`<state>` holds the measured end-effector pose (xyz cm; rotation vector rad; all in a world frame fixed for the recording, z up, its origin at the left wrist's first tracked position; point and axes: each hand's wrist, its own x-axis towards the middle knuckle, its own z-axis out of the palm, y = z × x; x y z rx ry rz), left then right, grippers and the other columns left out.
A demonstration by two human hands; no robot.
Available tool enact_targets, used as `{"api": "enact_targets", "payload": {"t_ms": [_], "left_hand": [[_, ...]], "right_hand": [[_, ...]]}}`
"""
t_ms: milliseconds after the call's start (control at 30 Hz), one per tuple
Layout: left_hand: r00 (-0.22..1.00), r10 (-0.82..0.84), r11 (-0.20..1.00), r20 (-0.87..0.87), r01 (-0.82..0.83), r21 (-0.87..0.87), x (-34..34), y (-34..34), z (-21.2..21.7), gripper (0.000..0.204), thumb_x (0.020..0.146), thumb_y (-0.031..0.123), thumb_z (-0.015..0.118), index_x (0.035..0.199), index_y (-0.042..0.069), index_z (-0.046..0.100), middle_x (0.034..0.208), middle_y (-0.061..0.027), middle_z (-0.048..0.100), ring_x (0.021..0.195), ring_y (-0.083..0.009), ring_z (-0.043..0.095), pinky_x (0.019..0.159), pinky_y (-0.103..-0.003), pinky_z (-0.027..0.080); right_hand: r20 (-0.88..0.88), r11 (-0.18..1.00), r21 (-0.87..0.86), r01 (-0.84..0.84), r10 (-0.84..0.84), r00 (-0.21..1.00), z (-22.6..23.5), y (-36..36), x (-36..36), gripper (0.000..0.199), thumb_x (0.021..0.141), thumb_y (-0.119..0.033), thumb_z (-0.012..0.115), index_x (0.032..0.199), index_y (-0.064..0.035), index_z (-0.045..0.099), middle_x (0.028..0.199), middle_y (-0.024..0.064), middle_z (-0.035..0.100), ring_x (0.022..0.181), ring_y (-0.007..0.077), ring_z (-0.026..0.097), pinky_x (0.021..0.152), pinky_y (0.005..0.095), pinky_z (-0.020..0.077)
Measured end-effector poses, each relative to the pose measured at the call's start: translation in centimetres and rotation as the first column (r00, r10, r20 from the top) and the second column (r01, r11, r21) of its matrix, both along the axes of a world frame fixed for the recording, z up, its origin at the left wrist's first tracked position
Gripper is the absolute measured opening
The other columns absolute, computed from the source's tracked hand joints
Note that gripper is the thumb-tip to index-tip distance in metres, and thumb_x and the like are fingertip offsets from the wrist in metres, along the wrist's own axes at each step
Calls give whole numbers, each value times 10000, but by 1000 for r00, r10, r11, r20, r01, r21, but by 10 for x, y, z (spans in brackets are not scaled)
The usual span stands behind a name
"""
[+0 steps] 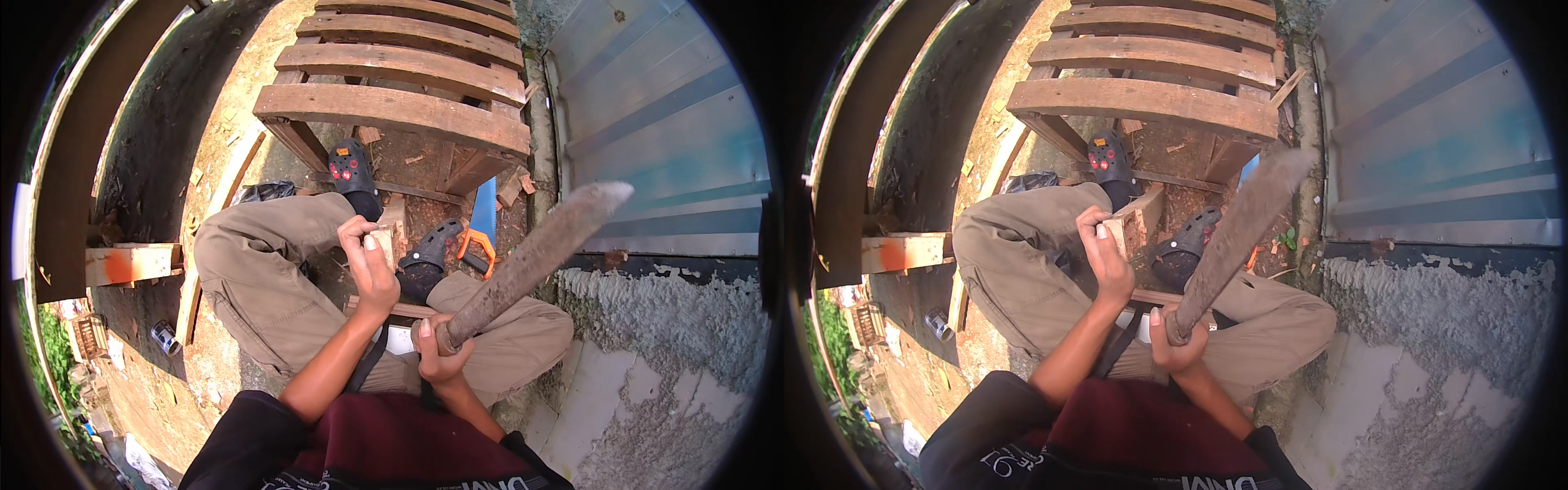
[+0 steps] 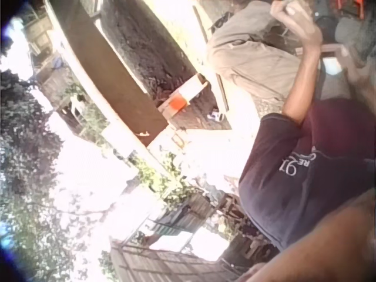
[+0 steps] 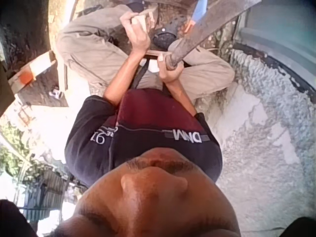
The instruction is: The person sits cross-legged and uses a hand saw to cut a small piece of wood held between their legs. After completing the cut, they place the piece on a wooden pallet and continue sawing a plank on the pallet.
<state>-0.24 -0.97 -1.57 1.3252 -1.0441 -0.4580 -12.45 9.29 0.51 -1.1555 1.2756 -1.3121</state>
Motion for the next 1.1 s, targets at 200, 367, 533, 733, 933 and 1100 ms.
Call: {"api": "enact_targets", "payload": {"t_ms": [200, 367, 533, 733, 933, 1100], "left_hand": [[999, 31, 999, -41, -31, -6, 7, -8, -2, 254, 1027, 166, 370, 1145, -32, 476, 1160, -190, 463, 1097, -286, 467, 1048, -400, 349], [997, 70, 997, -41, -68, 30, 15, -7, 2, 258, 1054, 188, 333, 1147, -12, 467, 1180, -147, 448, 1105, -231, 442, 1046, -353, 339], [983, 56, 995, -174, -70, -73, 6, -10, -8, 254, 1038, 178, 355, 1143, -26, 466, 1153, -178, 455, 1088, -270, 456, 1038, -387, 348], [997, 46, 999, -63, -47, -11, 8, -5, -1, 231, 1014, 157, 374, 1126, -27, 459, 1145, -176, 452, 1091, -274, 450, 1039, -393, 343], [998, 5, 998, -67, -9, -57, -1, -11, 0, 227, 1013, 154, 374, 1119, -30, 453, 1144, -182, 447, 1079, -276, 450, 1036, -401, 345], [1000, 6, 999, -26, -7, -44, 5, 2, -1, 225, 1010, 164, 382, 1119, -22, 447, 1133, -182, 447, 1059, -270, 451, 1021, -402, 352]], "right_hand": [[-244, 963, 218, -159, 212, 946, -42, 1, -8, 162, 883, -79, 725, 809, -5, 602, 635, 29, 564, 576, 112, 514, 565, 327, 439], [62, 999, -33, 4, -2, 998, 21, -2, -3, 169, 892, -43, 705, 774, -10, 589, 653, 39, 578, 576, 112, 525, 565, 322, 434], [-260, 969, 204, -136, 187, 947, -46, 6, -5, 158, 898, -63, 698, 797, 6, 598, 703, 61, 606, 630, 105, 547, 598, 319, 451], [-178, 990, 131, -52, 75, 981, 26, -8, -11, 168, 896, -97, 715, 810, -10, 601, 589, 64, 560, 506, 167, 561, 527, 336, 443], [-320, 964, 222, -144, 212, 924, -45, 9, -5, 203, 923, -135, 690, 813, -1, 584, 594, 85, 548, 547, 193, 574, 552, 345, 444], [-177, 987, 134, -86, 109, 978, 32, -5, -7, 175, 910, -94, 700, 817, -7, 579, 600, 43, 522, 521, 117, 512, 537, 314, 445]]}}
